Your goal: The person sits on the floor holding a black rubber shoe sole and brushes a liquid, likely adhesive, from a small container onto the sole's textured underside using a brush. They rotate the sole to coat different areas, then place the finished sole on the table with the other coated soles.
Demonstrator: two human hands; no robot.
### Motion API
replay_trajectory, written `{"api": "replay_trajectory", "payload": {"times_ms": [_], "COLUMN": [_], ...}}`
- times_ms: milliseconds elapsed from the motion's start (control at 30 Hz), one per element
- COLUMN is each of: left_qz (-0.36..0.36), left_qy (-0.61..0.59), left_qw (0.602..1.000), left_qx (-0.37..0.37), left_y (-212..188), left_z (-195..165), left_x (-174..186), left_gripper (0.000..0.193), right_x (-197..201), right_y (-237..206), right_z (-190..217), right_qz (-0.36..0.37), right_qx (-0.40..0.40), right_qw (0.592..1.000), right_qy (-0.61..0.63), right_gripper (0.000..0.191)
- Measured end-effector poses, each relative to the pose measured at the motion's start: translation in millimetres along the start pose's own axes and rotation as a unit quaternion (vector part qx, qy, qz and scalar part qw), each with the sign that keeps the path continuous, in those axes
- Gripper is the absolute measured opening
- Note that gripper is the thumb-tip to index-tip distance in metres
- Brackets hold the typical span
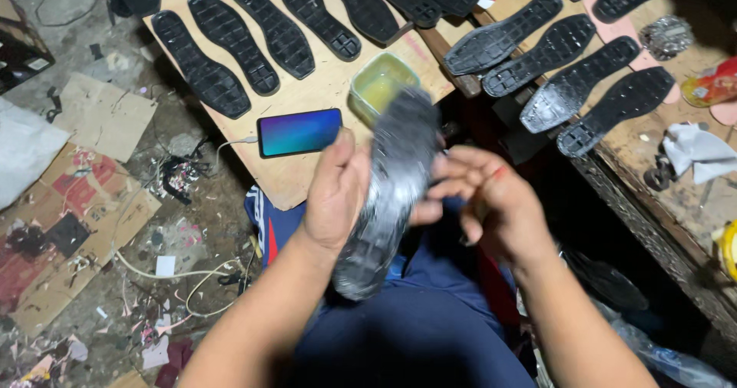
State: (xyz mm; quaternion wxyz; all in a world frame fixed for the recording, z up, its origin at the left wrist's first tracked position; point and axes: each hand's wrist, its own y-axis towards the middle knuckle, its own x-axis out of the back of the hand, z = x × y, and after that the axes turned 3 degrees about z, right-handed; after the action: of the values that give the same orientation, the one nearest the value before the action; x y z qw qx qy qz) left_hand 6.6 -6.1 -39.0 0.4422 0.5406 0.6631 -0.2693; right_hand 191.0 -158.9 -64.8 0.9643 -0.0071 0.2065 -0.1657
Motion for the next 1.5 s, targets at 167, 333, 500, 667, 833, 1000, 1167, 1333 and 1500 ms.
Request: {"api": "replay_trajectory", "payload": {"times_ms": [167, 333, 500, 667, 833, 1000, 1167, 1333, 1500], "left_qz": [0.037, 0.019, -0.005, -0.009, -0.266, -0.407, -0.344, -0.317, -0.222], "left_qy": [-0.112, -0.192, -0.237, -0.26, -0.206, -0.119, -0.086, -0.058, -0.068], "left_qw": [0.971, 0.955, 0.96, 0.966, 0.938, 0.903, 0.893, 0.92, 0.971], "left_qx": [0.208, 0.227, 0.149, -0.004, -0.085, 0.071, 0.277, 0.223, 0.064], "left_y": [-7.5, -10.3, -17.4, -16.8, 1.0, 19.2, 1.6, 2.3, 20.1], "left_z": [11.0, 13.5, 14.5, 9.6, 14.5, 33.8, 52.3, 42.6, 34.8], "left_x": [4.3, 18.7, 17.8, 24.4, 56.6, 83.7, 82.2, 64.5, 43.1], "left_gripper": [0.088, 0.091, 0.09, 0.091, 0.1, 0.099, 0.108, 0.102, 0.086], "right_x": [38.9, 55.8, 61.3, 59.4, 63.5, 82.5, 108.2, 121.7, 111.7], "right_y": [1.6, -6.4, -19.3, -36.3, -40.0, -44.1, -64.8, -87.0, -95.1], "right_z": [6.8, -0.3, -2.4, -9.1, -11.8, -19.2, -36.2, -44.2, -40.9], "right_qz": [0.073, 0.045, 0.036, 0.004, -0.019, -0.067, -0.159, -0.145, -0.077], "right_qx": [-0.031, -0.036, -0.048, -0.071, -0.104, -0.093, -0.123, -0.14, -0.144], "right_qw": [0.976, 0.979, 0.975, 0.977, 0.977, 0.979, 0.971, 0.965, 0.956], "right_qy": [0.203, 0.194, 0.213, 0.199, 0.185, 0.17, 0.127, 0.166, 0.245], "right_gripper": [0.081, 0.073, 0.073, 0.073, 0.069, 0.065, 0.063, 0.073, 0.091]}}
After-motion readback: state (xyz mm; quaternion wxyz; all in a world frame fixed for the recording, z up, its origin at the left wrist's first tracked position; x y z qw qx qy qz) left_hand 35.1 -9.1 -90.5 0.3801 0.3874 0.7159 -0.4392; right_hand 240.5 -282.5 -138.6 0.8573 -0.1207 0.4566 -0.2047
